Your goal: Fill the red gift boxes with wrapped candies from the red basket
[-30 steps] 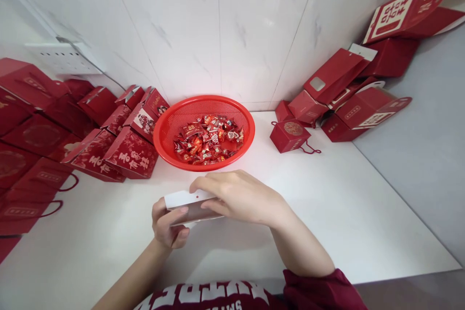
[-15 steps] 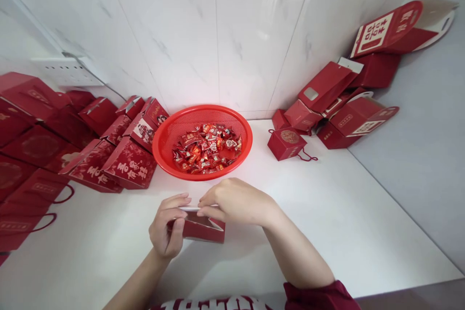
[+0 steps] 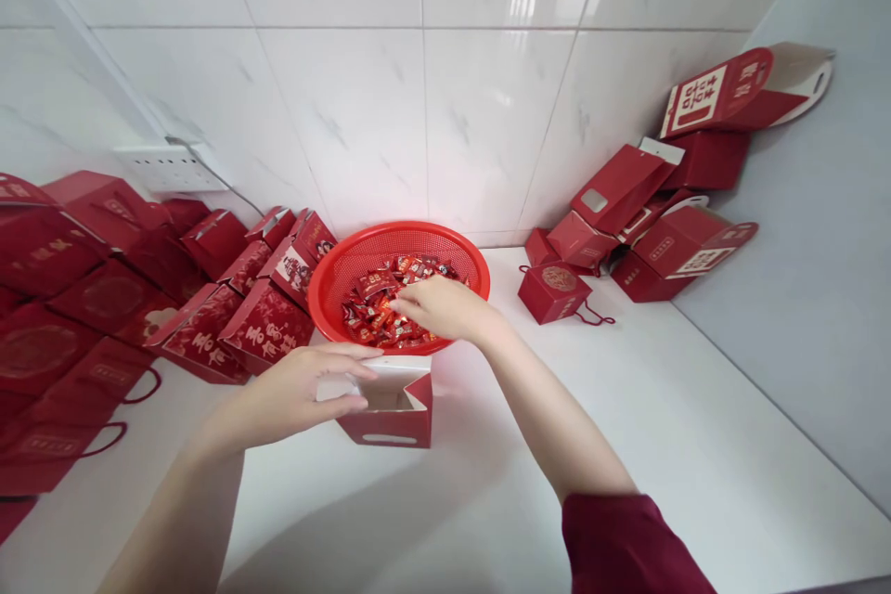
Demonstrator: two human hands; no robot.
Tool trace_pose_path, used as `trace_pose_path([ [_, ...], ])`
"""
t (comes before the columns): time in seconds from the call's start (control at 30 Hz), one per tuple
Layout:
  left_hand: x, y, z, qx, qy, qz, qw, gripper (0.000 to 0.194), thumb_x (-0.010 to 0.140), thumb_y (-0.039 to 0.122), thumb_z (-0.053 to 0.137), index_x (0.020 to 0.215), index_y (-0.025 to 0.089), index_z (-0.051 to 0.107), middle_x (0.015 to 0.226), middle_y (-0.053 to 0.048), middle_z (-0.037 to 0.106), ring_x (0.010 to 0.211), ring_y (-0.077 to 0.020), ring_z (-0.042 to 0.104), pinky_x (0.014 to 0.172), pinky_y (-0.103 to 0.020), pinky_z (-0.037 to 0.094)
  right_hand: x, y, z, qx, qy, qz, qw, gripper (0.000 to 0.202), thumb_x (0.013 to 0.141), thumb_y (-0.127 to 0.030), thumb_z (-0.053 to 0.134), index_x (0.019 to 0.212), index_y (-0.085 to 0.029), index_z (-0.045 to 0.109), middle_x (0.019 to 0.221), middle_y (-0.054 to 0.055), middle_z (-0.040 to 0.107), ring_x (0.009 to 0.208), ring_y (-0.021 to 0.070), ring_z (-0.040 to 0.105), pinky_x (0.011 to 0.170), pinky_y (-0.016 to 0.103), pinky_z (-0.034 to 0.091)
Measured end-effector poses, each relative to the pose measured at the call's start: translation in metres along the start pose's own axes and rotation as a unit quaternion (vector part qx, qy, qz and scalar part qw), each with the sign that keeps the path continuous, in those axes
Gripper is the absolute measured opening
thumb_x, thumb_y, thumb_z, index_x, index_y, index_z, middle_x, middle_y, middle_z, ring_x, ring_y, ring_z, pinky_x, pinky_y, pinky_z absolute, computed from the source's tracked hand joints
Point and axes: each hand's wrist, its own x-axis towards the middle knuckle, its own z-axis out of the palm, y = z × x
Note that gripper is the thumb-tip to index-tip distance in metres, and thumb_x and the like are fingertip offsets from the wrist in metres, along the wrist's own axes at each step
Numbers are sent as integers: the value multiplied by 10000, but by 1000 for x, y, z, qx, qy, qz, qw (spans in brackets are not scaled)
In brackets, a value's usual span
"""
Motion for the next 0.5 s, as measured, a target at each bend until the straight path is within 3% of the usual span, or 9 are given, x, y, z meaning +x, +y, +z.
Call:
trace_pose_path([
  [0.13,2,-1,-3,10,-26,3,1000,389,730,397,786,1106,308,738,1276,-42,680,1132,-278,669,924,-363,550,81,16,11,-64,-34,16,997,225,994,-238,483,1070,-140,670,1066,119,709,941,221,653,766,293,442],
  [0.27,0,1,1,22,-14,-15,1000,366,778,416,749,1117,283,713,1252,-51,691,1118,-280,675,886,-357,561,141,14,46,-94,-89,3,992,278,926,-217,624,1179,-102,622,1197,161,651,1031,256,638,848,372,510],
  [0.4,-1,3,3,44,-2,-18,999,277,843,407,691,1093,289,711,1298,-44,665,1164,-281,649,903,-381,559,159,10,71,-102,-118,-16,988,324,958,-349,608,1214,-151,600,1220,87,617,1052,228,630,901,439,539],
  [0.5,-4,4,5,69,4,5,998,224,874,388,657,1067,304,736,1380,-48,608,1231,-298,607,967,-431,534,159,13,67,-88,-121,-18,989,310,960,-353,607,1187,-142,613,1180,83,636,1015,216,645,880,426,549],
])
